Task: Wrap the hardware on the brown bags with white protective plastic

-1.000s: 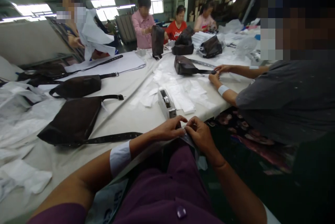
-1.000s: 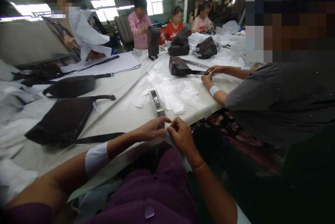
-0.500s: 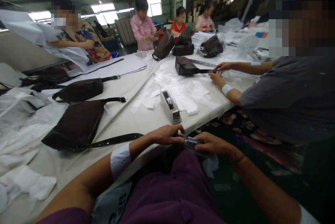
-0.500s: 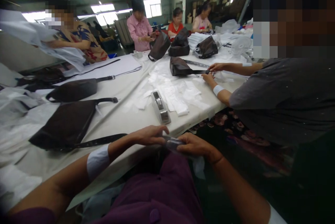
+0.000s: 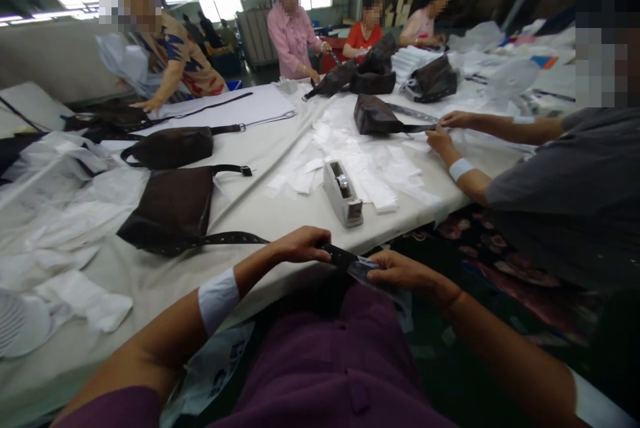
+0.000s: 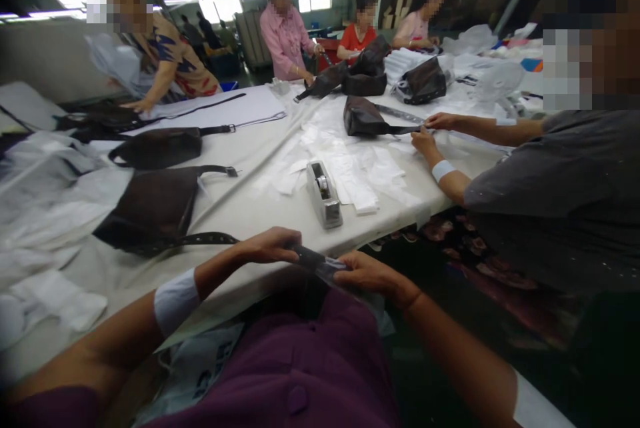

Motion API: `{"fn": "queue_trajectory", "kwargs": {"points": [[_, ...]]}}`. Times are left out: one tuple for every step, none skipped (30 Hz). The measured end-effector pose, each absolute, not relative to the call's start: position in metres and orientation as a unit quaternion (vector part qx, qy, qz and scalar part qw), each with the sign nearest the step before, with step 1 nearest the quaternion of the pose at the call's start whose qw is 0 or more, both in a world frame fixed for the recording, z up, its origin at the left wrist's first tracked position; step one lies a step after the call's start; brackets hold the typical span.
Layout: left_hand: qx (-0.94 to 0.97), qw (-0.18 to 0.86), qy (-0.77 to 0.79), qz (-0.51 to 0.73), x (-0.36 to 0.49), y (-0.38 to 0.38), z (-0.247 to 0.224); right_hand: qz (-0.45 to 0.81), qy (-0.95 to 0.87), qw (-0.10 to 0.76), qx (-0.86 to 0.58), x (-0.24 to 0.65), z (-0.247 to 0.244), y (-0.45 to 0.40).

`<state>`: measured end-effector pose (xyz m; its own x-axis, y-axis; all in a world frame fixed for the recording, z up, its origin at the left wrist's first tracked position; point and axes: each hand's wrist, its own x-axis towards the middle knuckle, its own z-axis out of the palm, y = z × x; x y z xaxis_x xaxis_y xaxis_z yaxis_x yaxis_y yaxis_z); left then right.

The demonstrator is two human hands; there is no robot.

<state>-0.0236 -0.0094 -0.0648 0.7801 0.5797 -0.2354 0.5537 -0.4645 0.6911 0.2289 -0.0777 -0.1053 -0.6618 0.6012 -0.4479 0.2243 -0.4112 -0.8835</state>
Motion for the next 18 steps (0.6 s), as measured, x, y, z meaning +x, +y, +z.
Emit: {"fn": "queue_trajectory", "kwargs": {"points": [[0.862, 0.398, 0.313, 0.020, -0.015, -0.014, -0.064, 0.747, -0.524, 0.128, -0.389, 0.223, -0.105, -0.077], [0.868, 0.400, 0.295, 0.024, -0.009, -0.018, -0.065, 0.746, -0.526, 0.128, -0.388, 0.220, -0.103, -0.076], [0.872, 0.402, 0.279, 0.022, -0.008, -0.021, -0.066, 0.742, -0.532, 0.126, -0.387, 0.219, -0.101, -0.075], [0.876, 0.400, 0.270, 0.009, -0.011, -0.021, -0.068, 0.738, -0.541, 0.122, -0.385, 0.220, -0.098, -0.075], [0.880, 0.387, 0.274, -0.016, -0.019, -0.021, -0.072, 0.734, -0.549, 0.117, -0.383, 0.223, -0.094, -0.075], [0.887, 0.355, 0.292, -0.050, -0.032, -0.018, -0.076, 0.731, -0.555, 0.113, -0.382, 0.227, -0.091, -0.075], [0.891, 0.309, 0.322, -0.085, -0.046, -0.015, -0.081, 0.729, -0.557, 0.109, -0.383, 0.231, -0.087, -0.075], [0.892, 0.253, 0.358, -0.113, -0.062, -0.012, -0.086, 0.729, -0.556, 0.106, -0.385, 0.235, -0.085, -0.076], [0.889, 0.200, 0.392, -0.125, -0.078, -0.008, -0.090, 0.731, -0.552, 0.105, -0.388, 0.237, -0.084, -0.076], [0.885, 0.157, 0.420, -0.124, -0.092, -0.005, -0.094, 0.733, -0.546, 0.103, -0.392, 0.237, -0.084, -0.077], [0.882, 0.126, 0.438, -0.114, -0.102, -0.003, -0.096, 0.736, -0.539, 0.102, -0.396, 0.234, -0.085, -0.077], [0.882, 0.107, 0.449, -0.101, -0.109, -0.001, -0.097, 0.738, -0.533, 0.103, -0.401, 0.229, -0.087, -0.077], [0.882, 0.093, 0.454, -0.087, -0.112, 0.000, -0.097, 0.737, -0.528, 0.105, -0.408, 0.221, -0.090, -0.076], [0.882, 0.078, 0.458, -0.074, -0.111, 0.001, -0.096, 0.734, -0.526, 0.108, -0.416, 0.212, -0.092, -0.075], [0.883, 0.065, 0.460, -0.063, -0.108, 0.000, -0.095, 0.730, -0.525, 0.110, -0.424, 0.201, -0.095, -0.073], [0.885, 0.056, 0.459, -0.055, -0.102, -0.001, -0.094, 0.724, -0.527, 0.112, -0.430, 0.190, -0.097, -0.070], [0.888, 0.051, 0.456, -0.046, -0.096, -0.004, -0.094, 0.717, -0.532, 0.111, -0.436, 0.178, -0.099, -0.066], [0.891, 0.048, 0.450, -0.035, -0.089, -0.006, -0.094, 0.708, -0.539, 0.108, -0.443, 0.166, -0.100, -0.061]]}}
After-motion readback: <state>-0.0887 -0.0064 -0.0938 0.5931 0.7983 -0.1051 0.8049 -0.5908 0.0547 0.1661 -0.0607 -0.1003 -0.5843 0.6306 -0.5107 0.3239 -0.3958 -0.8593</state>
